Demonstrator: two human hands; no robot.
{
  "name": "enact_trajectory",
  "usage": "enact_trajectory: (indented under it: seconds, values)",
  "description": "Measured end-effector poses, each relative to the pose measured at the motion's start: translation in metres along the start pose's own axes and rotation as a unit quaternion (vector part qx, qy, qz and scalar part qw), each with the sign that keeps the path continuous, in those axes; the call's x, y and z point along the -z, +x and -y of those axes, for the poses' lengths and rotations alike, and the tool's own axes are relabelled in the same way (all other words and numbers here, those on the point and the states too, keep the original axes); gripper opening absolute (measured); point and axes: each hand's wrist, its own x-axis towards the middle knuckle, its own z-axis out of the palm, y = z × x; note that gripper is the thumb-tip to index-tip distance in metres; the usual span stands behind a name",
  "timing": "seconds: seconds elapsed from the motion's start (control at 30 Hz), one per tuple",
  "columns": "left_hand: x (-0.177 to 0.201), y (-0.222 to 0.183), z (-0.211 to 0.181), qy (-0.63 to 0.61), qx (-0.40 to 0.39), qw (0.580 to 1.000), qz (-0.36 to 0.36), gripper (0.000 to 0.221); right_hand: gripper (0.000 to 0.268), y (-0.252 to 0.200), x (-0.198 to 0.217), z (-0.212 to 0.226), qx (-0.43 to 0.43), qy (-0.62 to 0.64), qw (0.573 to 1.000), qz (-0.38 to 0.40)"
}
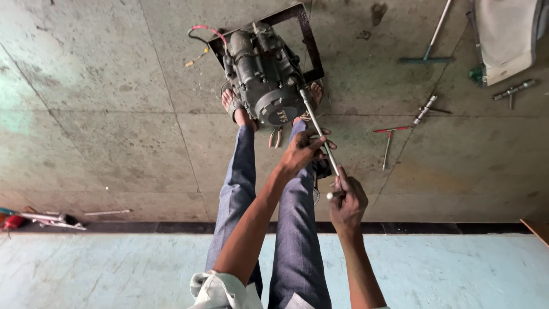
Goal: Repairing a motorcycle engine using a T-handle socket wrench to adjust or remove bolts.
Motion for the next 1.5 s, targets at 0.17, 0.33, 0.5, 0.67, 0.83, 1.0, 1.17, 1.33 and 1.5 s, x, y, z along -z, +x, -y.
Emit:
enact_trajectory:
  seconds: [0.17,0.33,0.5,0.67,0.83,1.0,1.17,1.33,1.5]
  values:
    - [0.009,0.004,0.000,-0.050,0.019,0.999,-0.011,0.033,0.040,0.006,-0.003,-0.003,0.027,-0.025,0.999,0.013]
    - [0.008,0.008,0.007,-0.054,0.005,0.998,-0.011,0.033,0.045,0.016,0.009,-0.010,0.105,-0.096,0.989,0.044]
    - [0.006,0.010,0.006,-0.082,0.011,0.996,-0.027,0.033,0.034,0.042,0.006,-0.002,0.041,-0.021,0.996,0.071]
    - [0.008,0.009,0.004,-0.096,-0.003,0.995,-0.026,0.033,0.036,0.056,0.004,0.022,-0.152,0.086,0.973,0.148]
    - [0.016,0.009,0.023,-0.136,-0.019,0.990,-0.037,0.034,0.041,0.041,-0.007,0.026,-0.106,0.187,0.970,0.118]
    - [0.015,0.010,0.008,-0.087,-0.025,0.995,-0.046,0.034,0.045,0.043,-0.005,0.032,-0.173,0.120,0.968,0.138]
    - [0.010,-0.013,0.010,-0.083,0.013,0.996,-0.039,0.032,0.041,0.001,-0.003,0.041,-0.216,0.096,0.966,0.103]
    - [0.010,-0.002,0.043,0.016,0.063,0.997,0.029,0.034,0.038,-0.025,-0.013,0.000,-0.185,0.042,0.979,0.079]
    - [0.012,0.014,0.058,0.056,0.045,0.997,-0.024,0.031,0.036,-0.019,-0.020,-0.024,-0.188,0.047,0.976,0.104]
